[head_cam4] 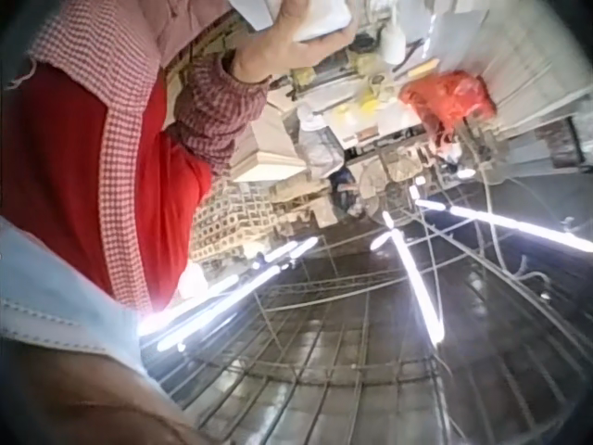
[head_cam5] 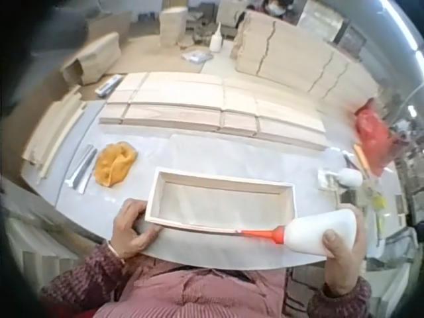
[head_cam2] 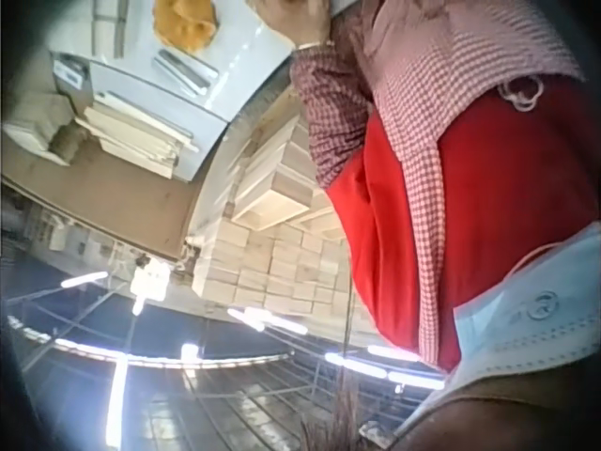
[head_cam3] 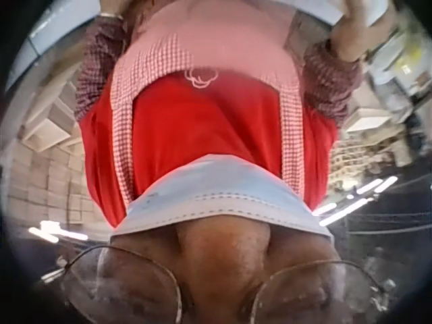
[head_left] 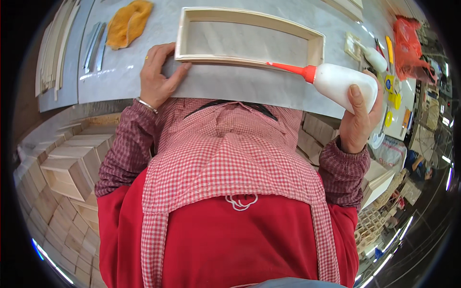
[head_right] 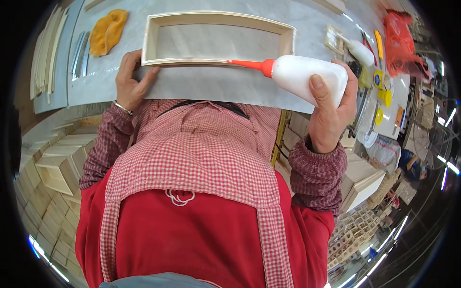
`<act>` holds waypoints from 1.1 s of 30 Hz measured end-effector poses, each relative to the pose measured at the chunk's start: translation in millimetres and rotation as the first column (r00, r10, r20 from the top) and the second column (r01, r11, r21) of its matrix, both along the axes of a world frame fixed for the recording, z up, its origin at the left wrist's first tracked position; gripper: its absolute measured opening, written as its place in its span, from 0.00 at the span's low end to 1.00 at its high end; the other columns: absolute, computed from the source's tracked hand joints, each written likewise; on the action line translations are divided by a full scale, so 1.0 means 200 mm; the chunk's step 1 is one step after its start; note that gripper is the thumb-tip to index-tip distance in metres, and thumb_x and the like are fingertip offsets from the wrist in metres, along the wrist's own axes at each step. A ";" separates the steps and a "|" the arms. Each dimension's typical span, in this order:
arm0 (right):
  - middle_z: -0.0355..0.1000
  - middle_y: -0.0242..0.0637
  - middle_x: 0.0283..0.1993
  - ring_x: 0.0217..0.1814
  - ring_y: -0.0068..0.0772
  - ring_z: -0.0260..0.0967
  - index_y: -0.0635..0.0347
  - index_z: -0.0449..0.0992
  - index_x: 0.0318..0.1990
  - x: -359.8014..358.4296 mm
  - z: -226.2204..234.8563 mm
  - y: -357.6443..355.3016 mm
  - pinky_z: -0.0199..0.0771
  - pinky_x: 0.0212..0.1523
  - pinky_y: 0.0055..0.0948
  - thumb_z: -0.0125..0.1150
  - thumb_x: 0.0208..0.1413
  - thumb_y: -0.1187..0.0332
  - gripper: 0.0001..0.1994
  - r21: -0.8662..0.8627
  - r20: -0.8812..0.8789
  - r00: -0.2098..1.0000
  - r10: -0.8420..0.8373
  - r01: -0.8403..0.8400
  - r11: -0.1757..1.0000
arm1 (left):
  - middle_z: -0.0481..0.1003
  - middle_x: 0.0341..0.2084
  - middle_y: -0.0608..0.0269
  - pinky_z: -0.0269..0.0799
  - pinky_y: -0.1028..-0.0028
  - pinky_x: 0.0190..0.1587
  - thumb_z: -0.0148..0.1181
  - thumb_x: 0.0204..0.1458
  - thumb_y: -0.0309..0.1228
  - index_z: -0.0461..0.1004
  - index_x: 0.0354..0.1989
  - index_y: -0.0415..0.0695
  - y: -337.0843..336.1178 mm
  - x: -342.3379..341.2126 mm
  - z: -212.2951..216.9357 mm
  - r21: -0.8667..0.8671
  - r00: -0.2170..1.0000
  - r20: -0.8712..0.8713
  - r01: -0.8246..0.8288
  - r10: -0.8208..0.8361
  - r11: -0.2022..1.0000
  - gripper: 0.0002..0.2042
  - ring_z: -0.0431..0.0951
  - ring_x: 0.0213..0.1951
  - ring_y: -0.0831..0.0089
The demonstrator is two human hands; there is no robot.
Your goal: Assembling wooden box components using glue and a pneumatic nail gun.
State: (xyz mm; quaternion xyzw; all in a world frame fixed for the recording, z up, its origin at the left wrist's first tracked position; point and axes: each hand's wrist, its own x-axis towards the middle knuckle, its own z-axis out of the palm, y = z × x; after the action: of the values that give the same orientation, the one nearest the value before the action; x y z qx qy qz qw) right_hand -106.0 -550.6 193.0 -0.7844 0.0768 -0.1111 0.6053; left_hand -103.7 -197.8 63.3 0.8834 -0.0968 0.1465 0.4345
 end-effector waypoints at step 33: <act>0.67 0.46 0.46 0.45 0.35 0.67 0.67 0.66 0.51 0.19 -0.43 -0.65 0.69 0.46 0.27 0.64 0.51 0.62 0.24 -0.088 0.356 0.635 -0.686 0.753 0.652 | 0.67 0.38 0.57 0.65 0.72 0.44 0.61 0.48 0.31 0.66 0.48 0.37 -0.01 -0.03 0.01 0.060 0.994 -0.111 0.019 -0.012 0.998 0.20 0.68 0.38 0.66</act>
State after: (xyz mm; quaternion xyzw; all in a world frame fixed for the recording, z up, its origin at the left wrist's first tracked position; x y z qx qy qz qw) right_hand -68.3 -681.4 107.7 -0.7258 0.2818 -0.4665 0.4197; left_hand -110.1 -199.2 64.8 0.9022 -0.0838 0.0909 0.4132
